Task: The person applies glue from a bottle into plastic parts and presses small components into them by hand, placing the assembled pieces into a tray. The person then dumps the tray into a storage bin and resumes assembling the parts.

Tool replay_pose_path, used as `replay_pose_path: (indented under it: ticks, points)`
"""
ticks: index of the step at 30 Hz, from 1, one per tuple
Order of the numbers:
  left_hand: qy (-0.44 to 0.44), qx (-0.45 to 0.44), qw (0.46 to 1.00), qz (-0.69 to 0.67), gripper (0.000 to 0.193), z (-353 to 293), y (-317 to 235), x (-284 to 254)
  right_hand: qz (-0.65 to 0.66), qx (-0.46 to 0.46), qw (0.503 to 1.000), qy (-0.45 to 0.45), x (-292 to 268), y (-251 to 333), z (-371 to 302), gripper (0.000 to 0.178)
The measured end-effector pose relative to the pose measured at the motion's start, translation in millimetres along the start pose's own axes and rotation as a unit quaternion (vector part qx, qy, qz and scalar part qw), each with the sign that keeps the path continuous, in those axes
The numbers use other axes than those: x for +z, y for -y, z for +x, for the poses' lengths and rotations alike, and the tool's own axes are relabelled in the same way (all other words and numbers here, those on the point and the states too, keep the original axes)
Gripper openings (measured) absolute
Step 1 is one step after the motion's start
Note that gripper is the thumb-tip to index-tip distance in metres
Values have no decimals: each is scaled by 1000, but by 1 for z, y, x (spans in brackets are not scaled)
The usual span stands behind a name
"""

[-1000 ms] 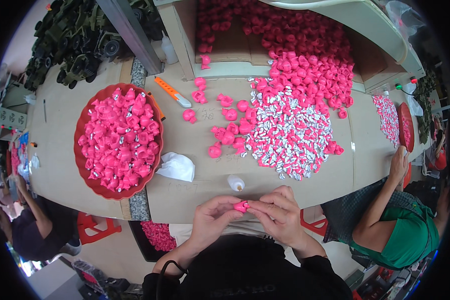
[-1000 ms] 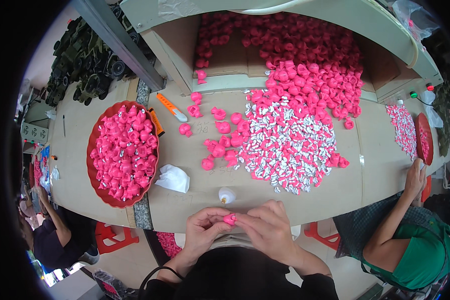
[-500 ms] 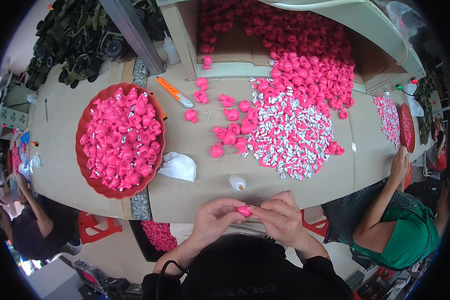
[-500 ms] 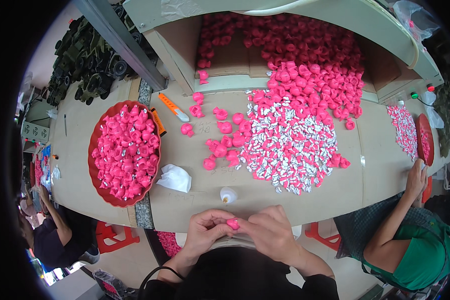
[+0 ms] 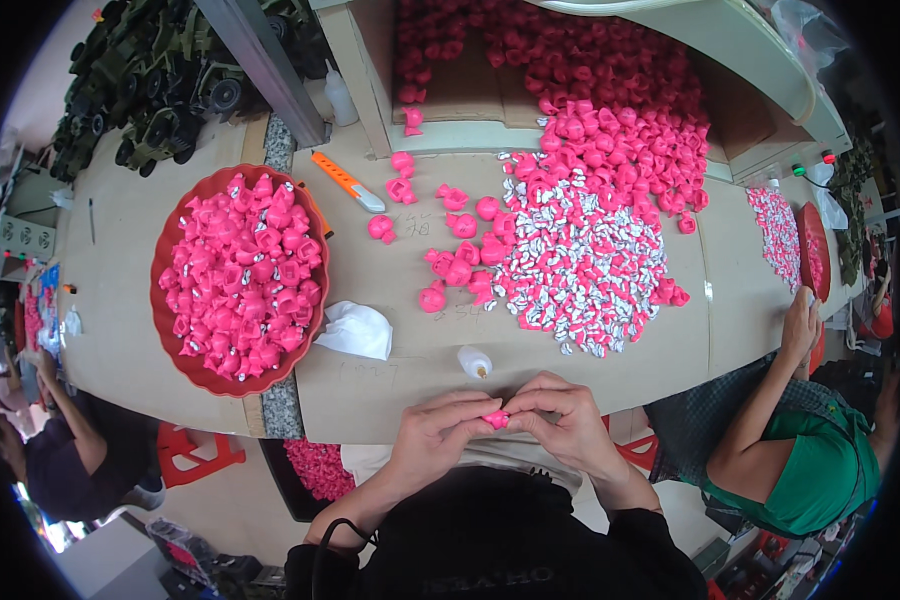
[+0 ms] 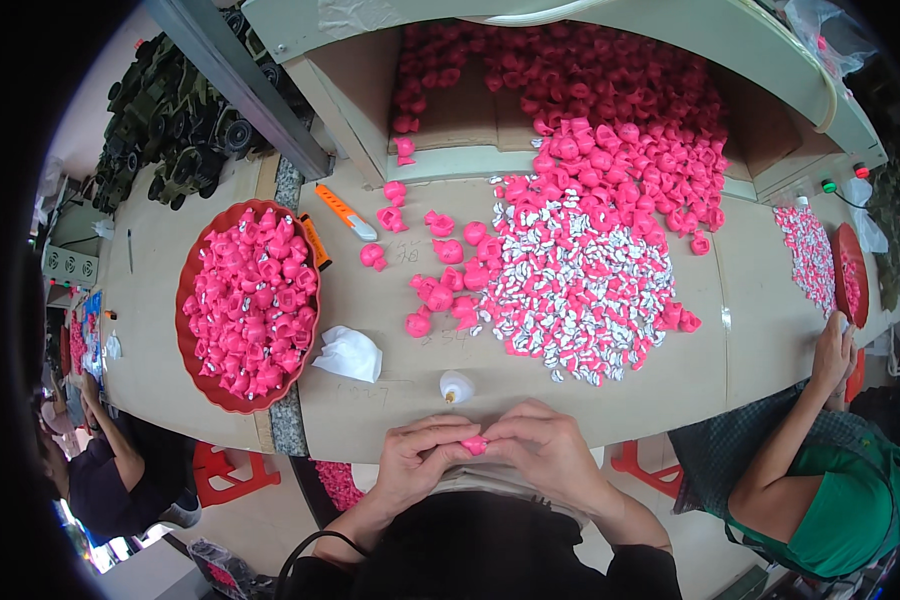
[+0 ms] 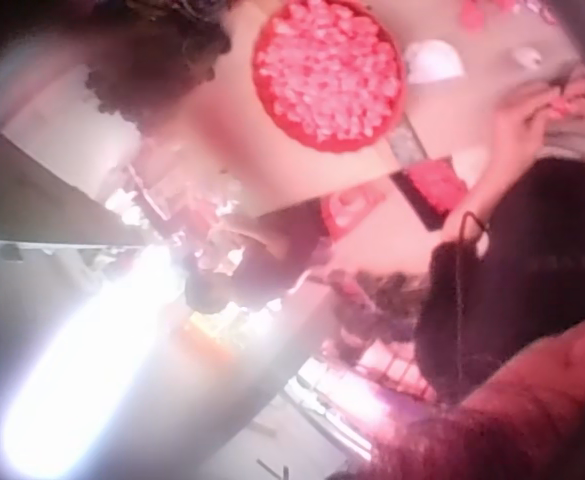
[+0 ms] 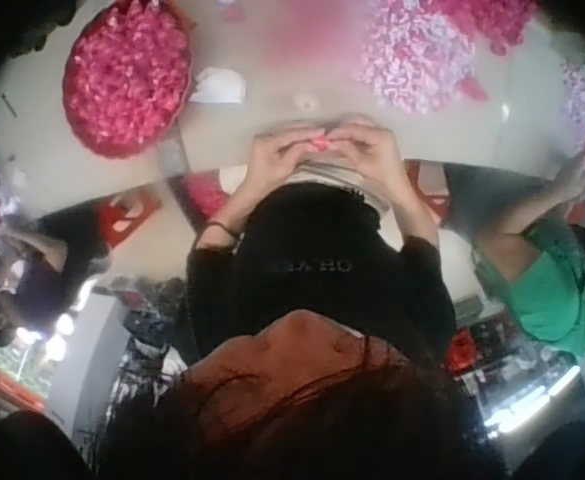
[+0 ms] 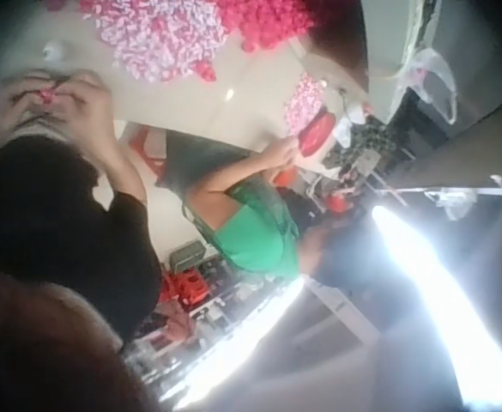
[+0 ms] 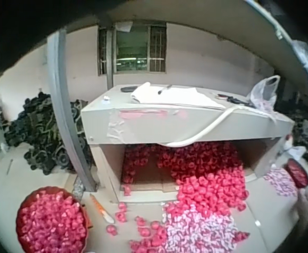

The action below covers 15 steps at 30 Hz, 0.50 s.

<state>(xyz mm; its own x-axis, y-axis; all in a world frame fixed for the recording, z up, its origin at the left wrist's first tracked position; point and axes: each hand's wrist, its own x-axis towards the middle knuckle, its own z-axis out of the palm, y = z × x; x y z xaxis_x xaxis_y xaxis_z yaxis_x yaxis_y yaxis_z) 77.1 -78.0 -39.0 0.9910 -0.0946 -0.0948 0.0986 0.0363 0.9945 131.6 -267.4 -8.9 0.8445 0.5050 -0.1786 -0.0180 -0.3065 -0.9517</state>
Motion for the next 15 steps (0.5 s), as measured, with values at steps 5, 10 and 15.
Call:
replay_pose_path:
  ticks: [5,10,15]
  points:
    - [-2,42,996,83,21,0,-4,1,0,11,1000,10,1,-2,-2,11]
    - [-1,27,996,85,21,-2,-2,-1,-27,-4,1000,6,2,2,-2,11]
    - [9,-41,998,43,22,-6,-3,-3,51,110,992,44,0,5,0,10]
